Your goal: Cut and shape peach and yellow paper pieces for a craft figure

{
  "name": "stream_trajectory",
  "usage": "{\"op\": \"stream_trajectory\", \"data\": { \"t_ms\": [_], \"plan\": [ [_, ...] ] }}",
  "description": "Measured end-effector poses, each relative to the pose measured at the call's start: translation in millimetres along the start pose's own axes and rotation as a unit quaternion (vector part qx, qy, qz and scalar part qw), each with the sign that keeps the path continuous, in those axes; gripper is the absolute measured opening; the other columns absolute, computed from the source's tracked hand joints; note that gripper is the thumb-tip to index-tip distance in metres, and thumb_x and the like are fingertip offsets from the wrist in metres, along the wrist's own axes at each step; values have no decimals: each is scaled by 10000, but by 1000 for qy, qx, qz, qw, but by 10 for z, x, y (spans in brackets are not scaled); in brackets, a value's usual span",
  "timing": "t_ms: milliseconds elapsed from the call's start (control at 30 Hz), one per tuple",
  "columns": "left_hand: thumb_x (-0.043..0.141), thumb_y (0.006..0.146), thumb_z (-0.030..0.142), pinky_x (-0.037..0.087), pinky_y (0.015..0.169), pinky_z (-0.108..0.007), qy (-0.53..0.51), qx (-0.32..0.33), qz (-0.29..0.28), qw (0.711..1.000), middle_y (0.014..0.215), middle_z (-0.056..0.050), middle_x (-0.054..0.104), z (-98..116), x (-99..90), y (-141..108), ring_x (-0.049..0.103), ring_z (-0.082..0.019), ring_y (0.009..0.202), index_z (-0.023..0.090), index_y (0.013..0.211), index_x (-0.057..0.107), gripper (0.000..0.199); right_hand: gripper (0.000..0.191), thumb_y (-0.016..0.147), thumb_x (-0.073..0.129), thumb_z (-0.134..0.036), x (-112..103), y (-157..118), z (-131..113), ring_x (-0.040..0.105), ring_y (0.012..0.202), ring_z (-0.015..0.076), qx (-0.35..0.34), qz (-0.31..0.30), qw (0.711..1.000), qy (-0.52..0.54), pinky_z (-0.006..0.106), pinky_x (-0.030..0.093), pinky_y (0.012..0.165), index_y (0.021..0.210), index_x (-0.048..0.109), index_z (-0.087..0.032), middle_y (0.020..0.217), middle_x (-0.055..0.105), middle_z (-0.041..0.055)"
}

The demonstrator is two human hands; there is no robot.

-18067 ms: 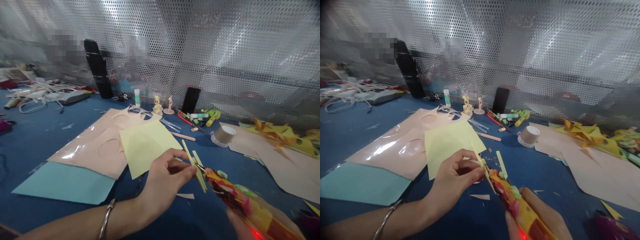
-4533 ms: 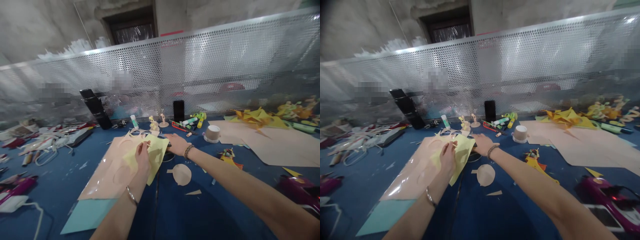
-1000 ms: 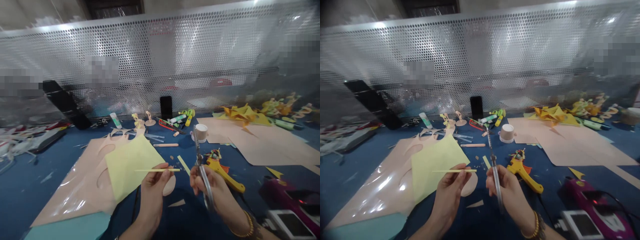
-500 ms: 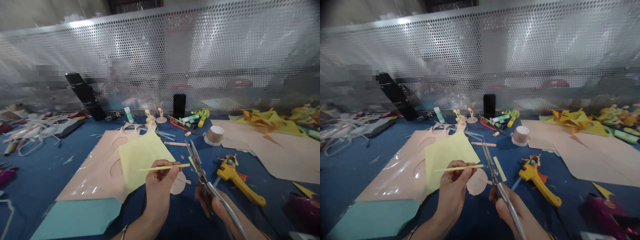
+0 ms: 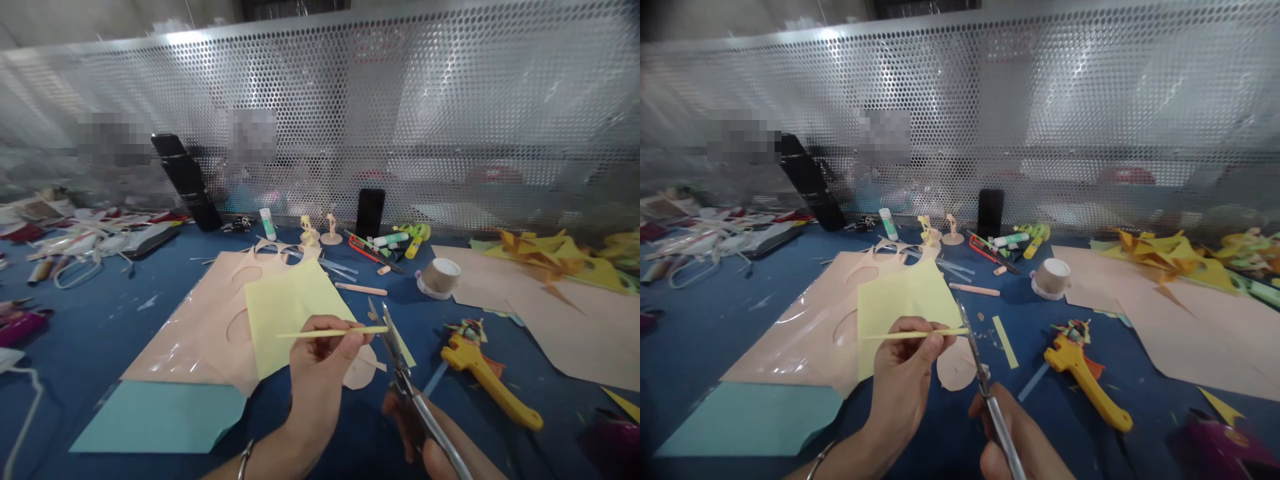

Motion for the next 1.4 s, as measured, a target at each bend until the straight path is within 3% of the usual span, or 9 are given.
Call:
{"op": "stream_trajectory", "data": {
  "t_ms": [267,433,567,667,767,933,1133,1233,1400],
  "plan": [
    [794,718,175,559,676,-197,8,1,15,1000,740,24,727,8,-25,1,707,-119,701,202,779,657,153,697,659,425,-865,45,-54,-141,425,491,153,63,37,996,51,265,369,438,879,617,-231,610,505,9],
    [793,715,184,550,681,-214,21,-4,27,999,743,15,730,7,-38,-8,701,-128,711,199,760,646,154,627,745,378,-810,33,-139,-401,525,561,194,85,83,992,43,292,447,482,800,611,-231,659,570,47],
    [797,710,219,530,661,-220,76,-4,18,997,744,2,724,-7,-39,-34,679,-135,704,190,725,646,154,708,624,512,-842,1,-225,-606,581,713,222,41,34,998,36,326,507,633,955,637,-228,885,637,76],
    [799,707,235,517,651,-222,103,-11,16,995,750,-3,722,-33,-49,-50,666,-136,703,189,718,651,155,779,575,448,-912,38,-186,-560,482,566,161,27,-23,999,21,290,454,522,871,623,-213,680,547,19],
    [801,704,241,510,670,-232,109,-16,15,994,757,-6,722,-58,-57,-53,664,-144,725,188,710,649,161,792,566,414,-934,73,-113,-441,432,531,137,38,-62,997,13,272,415,482,814,603,-206,642,485,-3],
    [802,706,249,502,679,-239,109,-34,13,993,767,-5,725,-89,-57,-46,662,-147,735,189,709,639,174,766,513,478,-931,53,-39,-217,454,539,149,83,-36,996,6,273,396,468,759,575,-213,618,475,-7],
    [810,694,253,501,675,-238,113,-37,18,993,761,-6,725,-94,-65,-47,660,-146,726,185,702,638,185,796,477,424,-967,89,37,-32,458,517,153,76,-27,997,-6,281,400,454,679,556,-208,577,483,0],
    [808,696,253,502,668,-237,116,-38,19,992,752,-5,722,-90,-67,-45,659,-145,719,184,701,640,181,734,547,441,-932,47,-28,-183,489,531,174,67,-25,997,-14,291,432,469,668,567,-218,583,501,9],
    [813,686,242,506,654,-239,112,-40,22,993,743,-10,723,-86,-62,-38,661,-148,707,181,692,638,185,569,734,464,-790,-35,-241,-750,556,645,225,8,25,998,-55,331,497,596,753,614,-242,697,570,40]
  ]
}}
Point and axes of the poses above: each hand's wrist, its own y-axis towards the middle knuckle, its own x-axis out of the palm, z = x × y, the point moved 5 cm from there along y, towards the middle knuckle
